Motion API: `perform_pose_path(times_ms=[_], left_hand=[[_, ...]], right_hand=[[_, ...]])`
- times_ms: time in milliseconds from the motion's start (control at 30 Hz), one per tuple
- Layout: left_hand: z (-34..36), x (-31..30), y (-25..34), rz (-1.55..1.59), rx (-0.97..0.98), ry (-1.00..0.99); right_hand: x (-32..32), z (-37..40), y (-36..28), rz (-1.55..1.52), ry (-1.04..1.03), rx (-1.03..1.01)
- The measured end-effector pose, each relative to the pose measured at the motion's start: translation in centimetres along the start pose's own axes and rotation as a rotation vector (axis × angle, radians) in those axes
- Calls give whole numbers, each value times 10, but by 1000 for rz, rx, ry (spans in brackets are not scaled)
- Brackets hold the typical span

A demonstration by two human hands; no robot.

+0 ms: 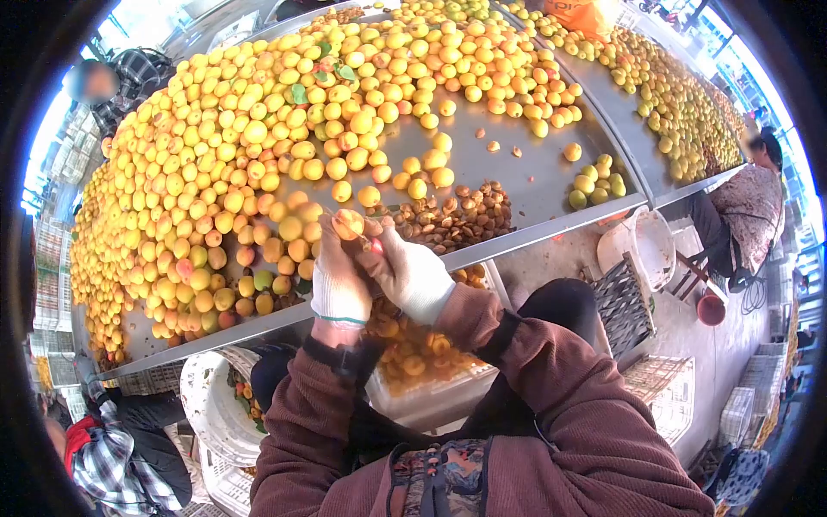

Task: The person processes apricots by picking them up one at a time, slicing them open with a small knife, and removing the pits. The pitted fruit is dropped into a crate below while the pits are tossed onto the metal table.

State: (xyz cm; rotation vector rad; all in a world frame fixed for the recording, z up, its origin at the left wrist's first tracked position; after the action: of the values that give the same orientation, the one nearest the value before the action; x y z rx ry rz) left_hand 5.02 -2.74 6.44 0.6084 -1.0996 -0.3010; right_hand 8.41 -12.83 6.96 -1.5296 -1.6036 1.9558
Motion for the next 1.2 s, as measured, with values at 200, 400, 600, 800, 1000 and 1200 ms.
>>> perform_pose_path(times_ms=[200,400,600,800,1000,1200], left_hand=[[-13,-13,2,47,78,-88],[-8,-1,11,-92,177,-158],[-14,0,35,-378,185,-190],[-16,-2,39,-327,199,-226],[-15,-2,52,-761,466,-191],[-3,5,61,-1054,667,-152]], right_hand=[[-1,-1,4,-81,-48,47],[1,-4,6,-199,3,20],[-13,-8,9,-105,-63,29],[-29,-11,7,-52,-143,-35],[-34,-11,6,19,-245,27],[-28,-9,7,99,-286,73]])
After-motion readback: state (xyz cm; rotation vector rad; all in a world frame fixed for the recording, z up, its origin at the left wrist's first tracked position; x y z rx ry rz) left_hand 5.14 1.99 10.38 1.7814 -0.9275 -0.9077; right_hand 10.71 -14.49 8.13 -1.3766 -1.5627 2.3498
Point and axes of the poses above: each hand's wrist, its own z-axis away from the middle knuckle, its own x-axis out of the palm, y = z × x, the point moved 5 cm from there along -z, towards the middle knuckle, and after that the axes turned 8 degrees about z, right-handed, at the moved point
